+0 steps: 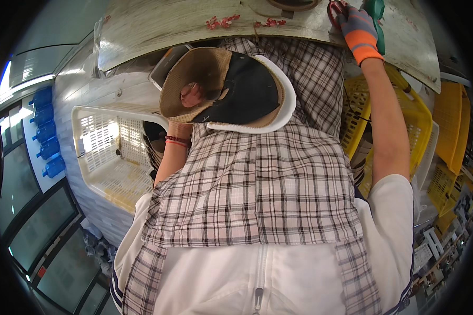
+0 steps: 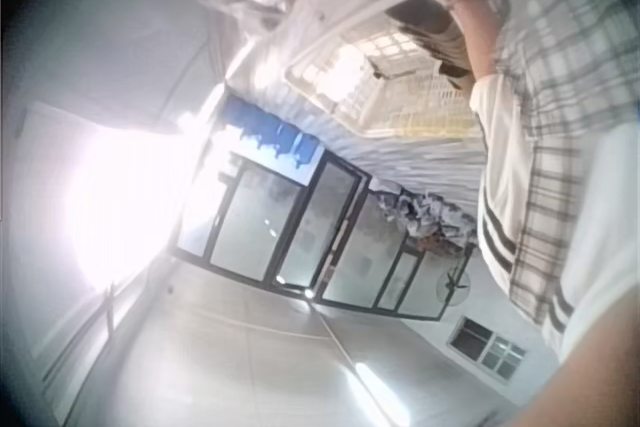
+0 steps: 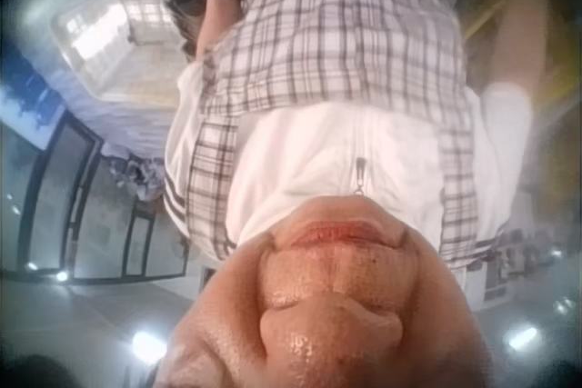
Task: The person uses red-handled scissors to trim excess material from the inner lining of several brown shoe uppers. They repeatedly pick up each upper, cut along the edges, and place the finished pieces into a yellow basket. A green heat gun is visible on the table but not used.
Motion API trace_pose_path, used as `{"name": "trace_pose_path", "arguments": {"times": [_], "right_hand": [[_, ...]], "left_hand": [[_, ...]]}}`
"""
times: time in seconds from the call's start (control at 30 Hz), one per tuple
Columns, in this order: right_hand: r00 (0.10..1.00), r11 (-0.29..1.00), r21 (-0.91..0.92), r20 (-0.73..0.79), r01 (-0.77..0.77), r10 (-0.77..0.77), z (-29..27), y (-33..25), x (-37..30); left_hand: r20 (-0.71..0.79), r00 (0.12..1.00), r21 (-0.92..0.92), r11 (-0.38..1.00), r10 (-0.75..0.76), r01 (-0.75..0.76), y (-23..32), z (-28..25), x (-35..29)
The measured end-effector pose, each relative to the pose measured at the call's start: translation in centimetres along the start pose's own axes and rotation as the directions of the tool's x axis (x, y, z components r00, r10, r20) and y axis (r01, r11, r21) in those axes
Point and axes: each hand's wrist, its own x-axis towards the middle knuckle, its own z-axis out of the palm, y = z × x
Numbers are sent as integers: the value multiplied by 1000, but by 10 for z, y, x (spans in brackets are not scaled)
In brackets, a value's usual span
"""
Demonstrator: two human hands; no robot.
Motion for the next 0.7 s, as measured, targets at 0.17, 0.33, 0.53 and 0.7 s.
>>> {"name": "trace_pose_path", "arguments": {"times": [0.17,0.33,0.53,0.7], "right_hand": [[959,977,6,194,-212,207,-33,-11,1],[944,858,415,255,-302,209,-26,31,-44],[832,151,824,512,-546,213,-132,-34,-151],[923,839,468,113,276,-367,-192,-124,-131]], "left_hand": [[-345,925,503,864,161,37,-7,33,7],[-207,977,-37,998,43,-52,-7,32,7],[-499,826,179,964,262,-198,-18,77,11],[-481,819,266,942,313,-204,-23,106,30]]}}
